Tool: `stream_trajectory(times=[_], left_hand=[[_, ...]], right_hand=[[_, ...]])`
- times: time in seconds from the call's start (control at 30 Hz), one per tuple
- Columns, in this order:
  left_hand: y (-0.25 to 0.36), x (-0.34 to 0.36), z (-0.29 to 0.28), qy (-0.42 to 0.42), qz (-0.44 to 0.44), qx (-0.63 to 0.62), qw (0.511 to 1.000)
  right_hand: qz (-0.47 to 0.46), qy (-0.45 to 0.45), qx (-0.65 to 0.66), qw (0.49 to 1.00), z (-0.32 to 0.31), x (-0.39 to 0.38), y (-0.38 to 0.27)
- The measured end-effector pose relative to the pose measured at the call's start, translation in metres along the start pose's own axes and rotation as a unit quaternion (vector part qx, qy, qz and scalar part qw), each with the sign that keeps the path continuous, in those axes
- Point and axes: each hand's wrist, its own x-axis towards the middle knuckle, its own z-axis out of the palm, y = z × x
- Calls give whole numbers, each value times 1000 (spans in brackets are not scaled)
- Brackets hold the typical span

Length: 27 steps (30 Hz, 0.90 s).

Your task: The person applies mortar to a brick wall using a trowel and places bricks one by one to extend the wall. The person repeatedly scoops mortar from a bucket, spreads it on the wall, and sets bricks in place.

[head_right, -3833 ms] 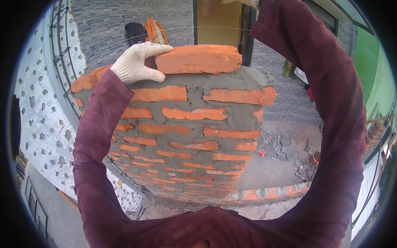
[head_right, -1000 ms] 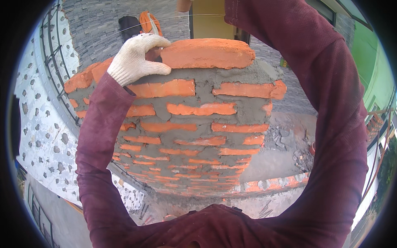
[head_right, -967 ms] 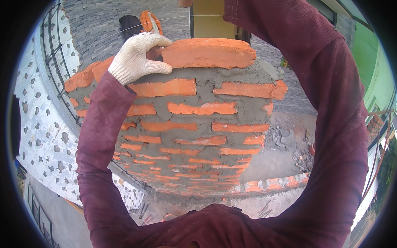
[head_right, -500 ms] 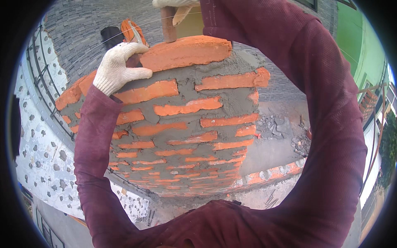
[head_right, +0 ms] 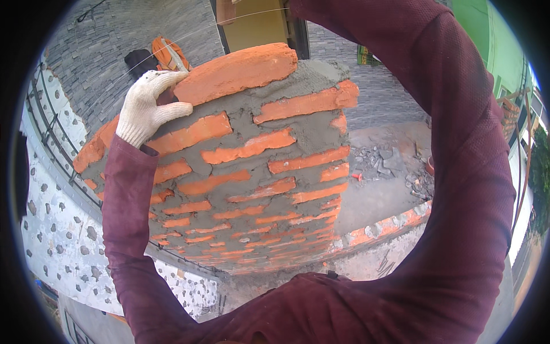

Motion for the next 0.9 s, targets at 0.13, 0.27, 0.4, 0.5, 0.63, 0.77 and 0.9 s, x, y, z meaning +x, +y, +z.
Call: stream_trajectory(times=[0.13, 0.27, 0.4, 0.5, 0.63, 0.77, 0.9], left_hand=[[1, 1, -3, -18, -8, -2, 1000], [-1, 2, -1, -19, -9, 17, 1000], [-3, 2, 2, 5, 6, -8, 1000], [-10, -3, 2, 8, 5, 4, 1000], [4, 1, 1, -49, -45, 19, 998], [-1, -1, -1, -27, -28, 27, 999], [-5, -5, 1, -7, -5, 35, 999]], right_hand=[[-25, -65, -115, 991, 29, 1, 24], [38, 3, -42, 998, 25, 15, 6], [-104, -19, -327, 939, 42, 26, 22], [4, -76, -189, 979, 45, 26, -10], [-27, 18, -153, 988, 46, 41, 14], [-32, -49, -212, 975, 46, 35, 10], [-6, -64, -117, 991, 50, 10, 2]])
